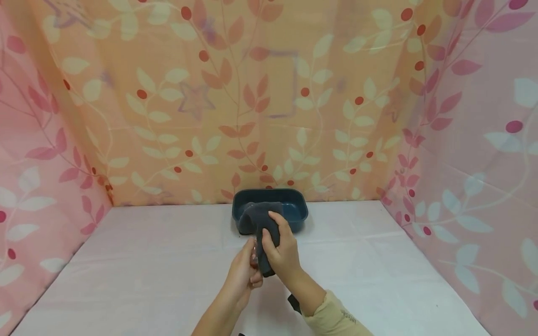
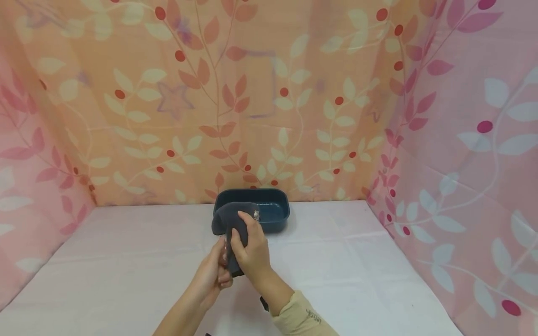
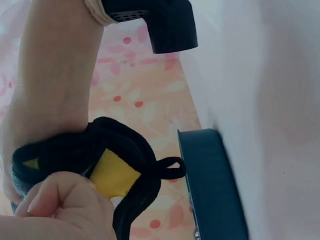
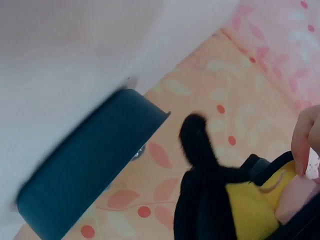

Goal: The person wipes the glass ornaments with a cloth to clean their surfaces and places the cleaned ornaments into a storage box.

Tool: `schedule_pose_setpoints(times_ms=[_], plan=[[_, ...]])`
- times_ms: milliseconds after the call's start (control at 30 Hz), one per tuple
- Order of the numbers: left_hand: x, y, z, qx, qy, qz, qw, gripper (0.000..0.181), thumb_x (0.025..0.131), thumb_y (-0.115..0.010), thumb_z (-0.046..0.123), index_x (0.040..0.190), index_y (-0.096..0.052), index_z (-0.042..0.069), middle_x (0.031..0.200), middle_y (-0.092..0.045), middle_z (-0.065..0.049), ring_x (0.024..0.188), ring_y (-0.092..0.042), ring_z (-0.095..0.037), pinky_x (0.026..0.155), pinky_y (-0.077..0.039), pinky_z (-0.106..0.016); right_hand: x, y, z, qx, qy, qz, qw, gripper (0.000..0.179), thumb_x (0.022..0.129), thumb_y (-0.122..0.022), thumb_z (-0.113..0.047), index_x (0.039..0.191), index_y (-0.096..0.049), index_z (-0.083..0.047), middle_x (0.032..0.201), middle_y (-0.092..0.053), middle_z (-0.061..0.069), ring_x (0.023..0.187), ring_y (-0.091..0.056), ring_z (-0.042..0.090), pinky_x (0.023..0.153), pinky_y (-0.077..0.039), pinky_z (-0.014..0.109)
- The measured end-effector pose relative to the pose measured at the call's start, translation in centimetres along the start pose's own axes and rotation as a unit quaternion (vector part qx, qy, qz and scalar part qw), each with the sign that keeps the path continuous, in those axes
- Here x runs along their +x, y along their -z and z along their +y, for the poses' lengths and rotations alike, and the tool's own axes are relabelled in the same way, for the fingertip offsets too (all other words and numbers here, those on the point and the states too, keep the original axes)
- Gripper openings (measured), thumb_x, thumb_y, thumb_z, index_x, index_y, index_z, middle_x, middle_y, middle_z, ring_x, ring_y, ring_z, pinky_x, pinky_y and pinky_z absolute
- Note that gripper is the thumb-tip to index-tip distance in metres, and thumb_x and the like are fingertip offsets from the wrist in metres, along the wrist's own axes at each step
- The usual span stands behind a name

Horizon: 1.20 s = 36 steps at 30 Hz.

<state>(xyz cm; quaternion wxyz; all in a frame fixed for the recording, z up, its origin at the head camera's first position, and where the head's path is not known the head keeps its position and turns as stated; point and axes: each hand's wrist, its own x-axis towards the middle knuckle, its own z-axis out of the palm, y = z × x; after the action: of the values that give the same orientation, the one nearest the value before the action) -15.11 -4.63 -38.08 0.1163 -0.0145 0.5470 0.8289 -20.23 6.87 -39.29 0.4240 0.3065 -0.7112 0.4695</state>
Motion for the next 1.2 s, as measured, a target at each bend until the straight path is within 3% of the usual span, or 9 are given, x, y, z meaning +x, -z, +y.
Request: schedule_pose_setpoints(times_ms=[167, 333, 467, 567, 633, 700, 800, 1033, 1200], plan=[[0.0, 0.2, -0.1, -0.034, 0.003, -0.029, 0.999, 0.045, 0.104, -0.034, 0.045, 0.071, -0.038, 0.017, 0.065, -0.038, 0.004, 0.042, -0.027, -0.002, 0.043, -0.024, -0.017, 0.6, 0.3, 0.2, 0.045, -0.071, 0.032, 0.996, 0.04, 0.087, -0.057, 0.007, 0.127, -0.05, 0.002, 0.097, -0.064, 0.019, 0.064, -0.059, 0.017, 0.056, -0.05, 0.024], [0.1, 0.6, -0.1, -0.03, 0.021, -0.053, 0.998, 0.044, 0.104, -0.031, 0.05, 0.08, -0.045, 0.016, 0.068, -0.039, 0.004, 0.044, -0.028, -0.002, 0.045, -0.024, -0.017, 1.0, 0.7, 0.7, 0.075, -0.16, 0.054, 0.9827, 0.035, 0.092, -0.055, 0.002, 0.127, -0.051, 0.005, 0.12, -0.058, 0.02, 0.096, -0.056, 0.02, 0.077, -0.046, 0.021], [0.1, 0.9, 0.0, -0.003, 0.041, -0.045, 0.9981, 0.049, 0.101, -0.029, 0.057, 0.088, -0.05, 0.015, 0.074, -0.043, 0.002, 0.053, -0.038, -0.007, 0.051, -0.031, -0.02, 1.3, 1.2, 1.2, 0.125, -0.283, 0.063, 0.9489, 0.035, 0.096, -0.054, -0.005, 0.13, -0.049, 0.003, 0.137, -0.048, 0.018, 0.118, -0.045, 0.026, 0.09, -0.042, 0.029], [0.1, 1.1, 0.0, 0.001, 0.042, -0.034, 0.9985, 0.054, 0.099, -0.03, 0.063, 0.09, -0.051, 0.013, 0.082, -0.045, 0.0, 0.069, -0.044, -0.013, 0.06, -0.037, -0.023, 1.7, 1.6, 1.1, 0.181, -0.374, 0.086, 0.9056, 0.035, 0.099, -0.05, -0.012, 0.133, -0.047, -0.001, 0.141, -0.042, 0.016, 0.12, -0.046, 0.028, 0.092, -0.044, 0.03], [0.0, 1.2, 0.0, -0.004, 0.04, -0.024, 0.9989, 0.058, 0.097, -0.034, 0.065, 0.096, -0.051, 0.01, 0.088, -0.045, -0.002, 0.076, -0.045, -0.015, 0.066, -0.04, -0.024, 1.9, 2.1, 0.9, 0.219, -0.401, 0.107, 0.8829, 0.035, 0.101, -0.047, -0.014, 0.134, -0.045, -0.003, 0.141, -0.041, 0.015, 0.122, -0.047, 0.029, 0.093, -0.045, 0.029], [0.1, 1.3, 0.0, -0.014, 0.034, -0.014, 0.9992, 0.062, 0.096, -0.038, 0.064, 0.107, -0.051, 0.005, 0.09, -0.048, -0.003, 0.078, -0.046, -0.015, 0.068, -0.042, -0.024, 2.0, 2.4, 0.6, 0.25, -0.406, 0.123, 0.8702, 0.035, 0.102, -0.044, -0.016, 0.136, -0.043, -0.006, 0.141, -0.04, 0.014, 0.12, -0.049, 0.029, 0.091, -0.047, 0.027], [0.2, 1.2, 0.2, -0.018, 0.023, -0.005, 0.9996, 0.068, 0.098, -0.04, 0.059, 0.126, -0.041, -0.002, 0.093, -0.054, -0.007, 0.075, -0.05, -0.012, 0.067, -0.043, -0.022, 1.7, 2.6, 0.1, 0.268, -0.368, 0.121, 0.882, 0.036, 0.102, -0.042, -0.014, 0.136, -0.041, -0.004, 0.141, -0.039, 0.013, 0.119, -0.049, 0.027, 0.09, -0.048, 0.026], [0.1, 0.8, 0.5, -0.023, 0.004, -0.012, 0.9996, 0.05, 0.105, -0.031, 0.047, 0.122, -0.034, 0.0, 0.085, -0.048, -0.004, 0.071, -0.048, -0.01, 0.062, -0.039, -0.021, 0.2, 1.9, -0.8, 0.176, -0.153, 0.016, 0.9723, 0.039, 0.095, -0.045, 0.002, 0.133, -0.039, 0.003, 0.127, -0.045, 0.023, 0.103, -0.052, 0.018, 0.08, -0.049, 0.023], [-0.1, 0.8, 0.6, -0.009, -0.012, -0.033, 0.9994, 0.039, 0.106, -0.029, 0.045, 0.109, -0.035, 0.006, 0.082, -0.042, 0.0, 0.071, -0.043, -0.01, 0.064, -0.038, -0.025, -0.5, 0.9, -0.7, 0.097, -0.044, -0.044, 0.9933, 0.047, 0.086, -0.053, 0.004, 0.132, -0.044, -0.004, 0.117, -0.057, 0.022, 0.091, -0.059, 0.022, 0.076, -0.051, 0.033]])
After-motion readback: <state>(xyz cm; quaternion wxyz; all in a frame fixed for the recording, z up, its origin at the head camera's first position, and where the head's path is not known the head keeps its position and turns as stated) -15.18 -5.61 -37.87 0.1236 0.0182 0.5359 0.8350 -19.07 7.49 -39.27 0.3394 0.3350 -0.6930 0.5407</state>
